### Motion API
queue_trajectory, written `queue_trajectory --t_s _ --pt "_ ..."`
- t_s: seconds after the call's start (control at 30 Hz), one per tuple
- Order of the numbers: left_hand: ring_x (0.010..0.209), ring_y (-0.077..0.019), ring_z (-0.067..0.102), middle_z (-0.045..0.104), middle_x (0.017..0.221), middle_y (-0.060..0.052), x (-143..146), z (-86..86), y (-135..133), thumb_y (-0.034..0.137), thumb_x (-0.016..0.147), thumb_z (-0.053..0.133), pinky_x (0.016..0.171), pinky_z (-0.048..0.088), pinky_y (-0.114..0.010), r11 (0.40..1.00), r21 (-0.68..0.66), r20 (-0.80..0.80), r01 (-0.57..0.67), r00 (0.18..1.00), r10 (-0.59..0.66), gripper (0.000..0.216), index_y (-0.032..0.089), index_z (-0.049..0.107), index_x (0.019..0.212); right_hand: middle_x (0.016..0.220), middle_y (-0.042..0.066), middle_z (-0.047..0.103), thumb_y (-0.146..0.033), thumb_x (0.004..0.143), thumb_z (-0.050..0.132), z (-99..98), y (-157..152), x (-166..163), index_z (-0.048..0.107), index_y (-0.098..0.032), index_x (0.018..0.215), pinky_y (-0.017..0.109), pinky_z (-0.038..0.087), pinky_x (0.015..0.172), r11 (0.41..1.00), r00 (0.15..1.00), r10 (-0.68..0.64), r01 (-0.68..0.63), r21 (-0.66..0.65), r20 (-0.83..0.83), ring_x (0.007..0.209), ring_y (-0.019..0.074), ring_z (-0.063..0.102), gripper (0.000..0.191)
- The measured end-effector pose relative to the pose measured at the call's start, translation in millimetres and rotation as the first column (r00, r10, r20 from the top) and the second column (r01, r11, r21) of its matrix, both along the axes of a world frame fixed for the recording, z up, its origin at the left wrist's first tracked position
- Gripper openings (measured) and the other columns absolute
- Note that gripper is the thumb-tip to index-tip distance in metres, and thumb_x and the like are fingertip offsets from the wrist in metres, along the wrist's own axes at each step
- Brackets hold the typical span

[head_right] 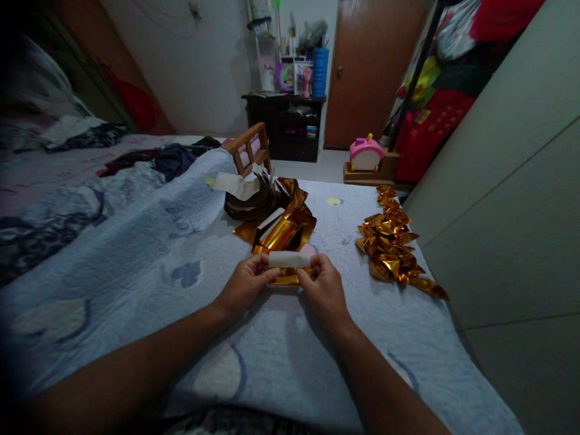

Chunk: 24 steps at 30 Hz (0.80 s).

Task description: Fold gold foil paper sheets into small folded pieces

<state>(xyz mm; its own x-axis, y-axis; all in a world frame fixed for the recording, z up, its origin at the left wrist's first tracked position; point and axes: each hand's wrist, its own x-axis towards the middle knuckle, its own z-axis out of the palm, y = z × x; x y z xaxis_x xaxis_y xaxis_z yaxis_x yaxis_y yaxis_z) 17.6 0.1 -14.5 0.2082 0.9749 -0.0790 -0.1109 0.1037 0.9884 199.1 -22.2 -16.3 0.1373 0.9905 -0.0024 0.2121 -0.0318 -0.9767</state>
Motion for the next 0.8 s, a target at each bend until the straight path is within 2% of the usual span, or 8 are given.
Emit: queue_trajectory --t_s 0.13,0.3,0.4,0.53,0.67,0.73,0.8 --pt "0.06 -0.0089 0.054 0.058 0.07 0.006 1 -4.1 -1 0.023 0.077 0.073 0.058 0.04 -0.02 0.997 0.078 -0.159 -0.014 0.987 0.026 0.031 0.017 0.055 0.102 0.06 -0.009 0.054 -0.034 0.077 0.067 -7.2 1 0 0.047 -0.024 0.107 0.026 0.036 0.052 1.0 0.997 -0.019 0.019 0.006 0.075 0.053 0.0153 0.051 0.037" --pt "0.064 -0.0125 0.057 0.056 0.072 0.007 1 -5.7 -4 0.015 0.082 0.061 0.063 0.041 -0.023 0.978 0.202 -0.392 0.054 0.919 0.03 0.044 0.02 0.044 0.122 0.061 -0.008 0.053 -0.025 0.081 0.056 -6.5 1 -2 0.044 -0.022 0.109 0.028 0.035 0.055 1.0 0.944 0.008 -0.014 0.017 0.331 0.055 0.017 0.054 0.03" --pt "0.072 -0.0177 0.06 0.06 0.075 0.004 1 -4.4 -6 0.012 0.083 0.057 0.071 0.044 -0.03 0.952 0.273 -0.564 0.135 0.825 0.045 0.048 0.019 0.043 0.128 0.066 -0.004 0.057 -0.021 0.081 0.053 -7.4 1 -3 0.046 -0.02 0.108 0.029 0.033 0.058 0.999 0.858 0.032 -0.05 0.02 0.513 0.059 0.0187 0.056 0.028" --pt "0.095 -0.0264 0.063 0.068 0.101 -0.008 1 -6.2 -9 0.012 0.083 0.058 0.087 0.043 -0.041 0.907 0.338 -0.77 0.252 0.628 0.113 0.045 0.018 0.049 0.126 0.074 0.002 0.064 -0.016 0.081 0.052 -10.6 1 -6 0.05 -0.017 0.106 0.03 0.034 0.064 0.996 0.74 0.03 -0.077 0.041 0.672 0.067 0.0207 0.059 0.025" --pt "0.104 -0.0297 0.056 0.065 0.111 -0.01 -2 -9.1 -13 0.019 0.087 0.061 0.09 0.04 -0.044 0.86 0.388 -0.865 0.332 0.453 0.216 0.038 0.022 0.055 0.124 0.081 0.006 0.067 -0.015 0.084 0.054 -11.4 -1 -8 0.054 -0.016 0.105 0.032 0.035 0.073 0.994 0.636 0.025 -0.099 0.049 0.771 0.077 0.0231 0.061 0.021" --pt "0.108 -0.0304 0.051 0.06 0.115 -0.01 -4 -8.4 -15 0.021 0.086 0.065 0.091 0.04 -0.044 0.849 0.429 -0.865 0.31 0.411 0.287 0.037 0.023 0.059 0.122 0.082 0.007 0.067 -0.014 0.086 0.055 -10.1 -2 -8 0.056 -0.017 0.103 0.033 0.033 0.073 0.993 0.588 0.024 -0.104 0.046 0.808 0.079 0.0235 0.059 0.017" --pt "0.11 -0.0301 0.048 0.057 0.116 -0.009 -7 -7.2 -14 0.021 0.085 0.067 0.092 0.04 -0.044 0.829 0.472 -0.848 0.299 0.41 0.335 0.032 0.024 0.063 0.116 0.082 0.007 0.066 -0.016 0.089 0.055 -8.2 -3 -8 0.058 -0.018 0.099 0.033 0.031 0.073 0.993 0.543 0.011 -0.103 0.053 0.84 0.08 0.0239 0.057 0.01"
